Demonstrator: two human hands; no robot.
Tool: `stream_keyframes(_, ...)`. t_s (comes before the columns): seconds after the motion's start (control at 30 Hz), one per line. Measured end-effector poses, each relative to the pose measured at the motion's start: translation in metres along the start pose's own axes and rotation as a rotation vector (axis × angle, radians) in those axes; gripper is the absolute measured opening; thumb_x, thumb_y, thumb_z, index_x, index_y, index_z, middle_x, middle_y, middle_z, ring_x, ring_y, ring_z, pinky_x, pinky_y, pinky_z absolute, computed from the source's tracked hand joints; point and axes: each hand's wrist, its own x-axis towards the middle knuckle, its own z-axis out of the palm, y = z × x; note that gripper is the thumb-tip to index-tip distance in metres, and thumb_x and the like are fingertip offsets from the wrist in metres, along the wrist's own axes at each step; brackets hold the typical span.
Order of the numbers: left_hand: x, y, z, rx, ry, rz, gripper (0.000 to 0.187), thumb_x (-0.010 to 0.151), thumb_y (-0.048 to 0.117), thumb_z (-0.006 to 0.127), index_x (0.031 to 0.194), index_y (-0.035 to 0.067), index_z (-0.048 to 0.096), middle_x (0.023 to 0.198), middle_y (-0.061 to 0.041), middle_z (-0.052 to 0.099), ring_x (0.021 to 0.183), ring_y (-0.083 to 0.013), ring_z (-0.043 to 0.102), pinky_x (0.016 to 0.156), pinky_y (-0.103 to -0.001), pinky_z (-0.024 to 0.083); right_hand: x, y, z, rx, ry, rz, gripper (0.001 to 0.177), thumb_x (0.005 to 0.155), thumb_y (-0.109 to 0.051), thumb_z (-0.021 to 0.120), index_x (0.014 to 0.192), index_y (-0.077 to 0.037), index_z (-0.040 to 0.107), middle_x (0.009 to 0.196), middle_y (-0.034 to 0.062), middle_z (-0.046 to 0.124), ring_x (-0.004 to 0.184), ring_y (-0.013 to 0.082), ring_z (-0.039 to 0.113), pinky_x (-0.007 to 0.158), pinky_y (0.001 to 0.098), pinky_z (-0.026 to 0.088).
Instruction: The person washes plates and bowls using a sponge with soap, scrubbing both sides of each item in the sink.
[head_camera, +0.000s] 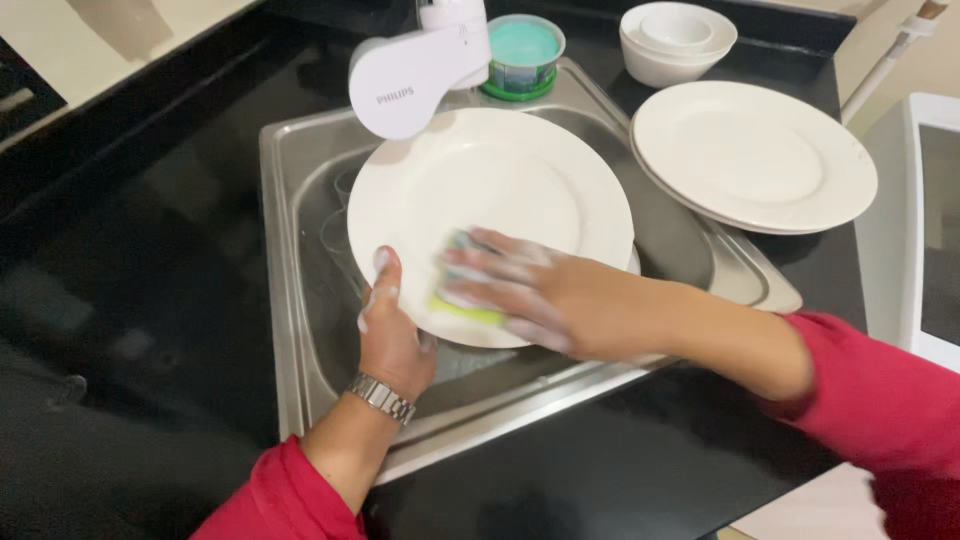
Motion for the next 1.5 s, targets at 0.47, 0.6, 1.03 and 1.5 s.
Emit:
stream_keyframes(0.47,0.009,-0.011,-0.002,0.017,-0.039,0.075,0.055,0.097,0.037,0.062,0.141,0.004,0.056,0.128,-0.019,0.066,0.115,-0.0273,0.066,0.103,-0.044,0.055,0.015,0.048,0.022,-0.258,0.444,-0.137,0.046,0.102,-0.023,0.058,0.141,0.003,0.054,0.14,0.0353,0.053,0.133,0.0616,0.047,0.103,0.0698,0.045)
stream_keyframes(0.6,-0.002,-0.004,-0.005,0.029,-0.053,0.083,0.058,0.094,0.041,0.063,0.14,0.005,0.058,0.13,-0.02,0.068,0.114,-0.029,0.068,0.1,-0.045,0.056,-0.004,0.016,0.018,-0.14,0.317,-0.136,0.047,0.108,-0.026,0.041,0.147,-0.004,0.051,0.155,0.0266,0.046,0.144,0.0576,0.038,0.115,0.0678,0.036)
stream_keyframes(1.03,-0.011,-0.011,-0.001,0.065,-0.067,0.093,0.056,0.093,0.038,0.065,0.14,0.008,0.059,0.132,-0.017,0.068,0.114,-0.026,0.068,0.104,-0.043,0.055,0.045,0.08,0.039,-0.314,0.46,-0.104,0.063,0.106,-0.046,0.05,0.155,-0.008,0.039,0.153,0.0272,0.044,0.141,0.0591,0.038,0.116,0.0694,0.033)
stream_keyframes(1.5,-0.001,-0.012,-0.001,-0.004,-0.018,0.054,0.039,0.091,0.027,0.063,0.124,0.006,0.07,0.118,-0.01,0.076,0.102,-0.0209,0.072,0.089,-0.036,0.06,0.014,0.135,-0.005,-0.549,0.328,0.458,0.058,0.1,-0.03,0.053,0.154,-0.014,0.04,0.159,0.0188,0.039,0.143,0.051,0.034,0.099,0.0709,0.042)
